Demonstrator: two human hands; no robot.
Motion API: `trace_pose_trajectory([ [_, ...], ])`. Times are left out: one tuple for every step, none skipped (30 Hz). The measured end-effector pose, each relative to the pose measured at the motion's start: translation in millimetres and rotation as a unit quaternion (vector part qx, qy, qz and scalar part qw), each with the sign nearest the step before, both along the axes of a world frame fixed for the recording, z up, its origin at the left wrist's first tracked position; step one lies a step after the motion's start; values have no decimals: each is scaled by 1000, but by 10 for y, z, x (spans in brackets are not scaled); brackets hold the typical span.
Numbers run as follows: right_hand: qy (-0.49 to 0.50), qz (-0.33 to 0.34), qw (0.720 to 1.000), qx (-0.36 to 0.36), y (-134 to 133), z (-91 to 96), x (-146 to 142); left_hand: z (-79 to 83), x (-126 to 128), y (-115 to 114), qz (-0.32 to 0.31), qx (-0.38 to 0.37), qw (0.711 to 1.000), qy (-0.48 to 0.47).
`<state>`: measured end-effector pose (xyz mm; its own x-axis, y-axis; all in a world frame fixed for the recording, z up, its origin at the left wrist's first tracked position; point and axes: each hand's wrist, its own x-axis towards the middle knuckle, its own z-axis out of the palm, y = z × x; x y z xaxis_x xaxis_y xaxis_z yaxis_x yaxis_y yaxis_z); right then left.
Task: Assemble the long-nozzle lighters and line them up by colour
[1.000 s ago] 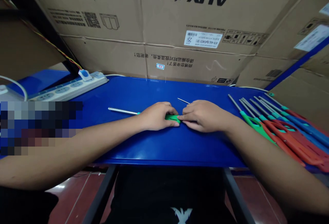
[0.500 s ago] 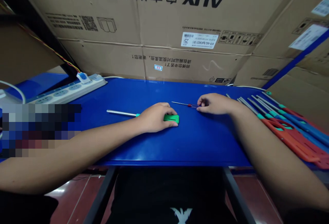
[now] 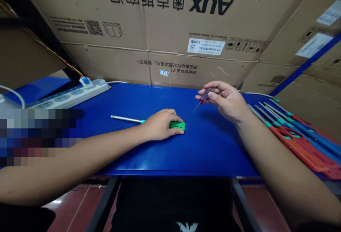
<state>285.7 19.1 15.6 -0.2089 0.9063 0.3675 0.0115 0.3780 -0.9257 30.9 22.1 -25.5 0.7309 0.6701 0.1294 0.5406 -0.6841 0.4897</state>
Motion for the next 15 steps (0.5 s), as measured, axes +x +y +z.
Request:
trace_pose_trajectory([
  [8,12,1000,2,-20,-13,-56,-6,2,3,-2,3,1000,0],
  [9,26,1000,7,-38,-28,-106,-11,5,6,-4,5,1000,0],
  [6,39,999,14,-53,-44,-149,-16,7,8,-5,7,1000,1],
  [1,51,998,22,-65,-58,-184,-19,9,10,-6,9,1000,2],
  [-3,61,998,30,-74,-71,-209,-22,11,11,-7,11,1000,3],
  [-8,69,997,36,-80,-81,-225,-25,12,13,-7,13,1000,3],
  [-12,73,996,40,-82,-89,-233,-27,12,14,-7,14,1000,2],
  [-15,74,996,43,-82,-96,-235,-28,12,14,-6,14,1000,2],
  [-17,73,996,45,-80,-101,-233,-29,12,15,-6,14,1000,1],
  [-18,72,996,45,-76,-104,-229,-29,11,15,-5,12,1000,1],
  [-19,72,996,45,-73,-106,-225,-28,11,15,-5,11,1000,0],
  [-18,73,996,46,-70,-107,-220,-26,10,15,-5,10,1000,1],
  [-16,74,996,48,-68,-107,-217,-24,10,15,-5,10,1000,1],
  [-13,75,996,50,-66,-107,-215,-21,10,15,-6,10,1000,1],
  [-11,75,996,52,-66,-106,-214,-18,11,14,-6,11,1000,2],
])
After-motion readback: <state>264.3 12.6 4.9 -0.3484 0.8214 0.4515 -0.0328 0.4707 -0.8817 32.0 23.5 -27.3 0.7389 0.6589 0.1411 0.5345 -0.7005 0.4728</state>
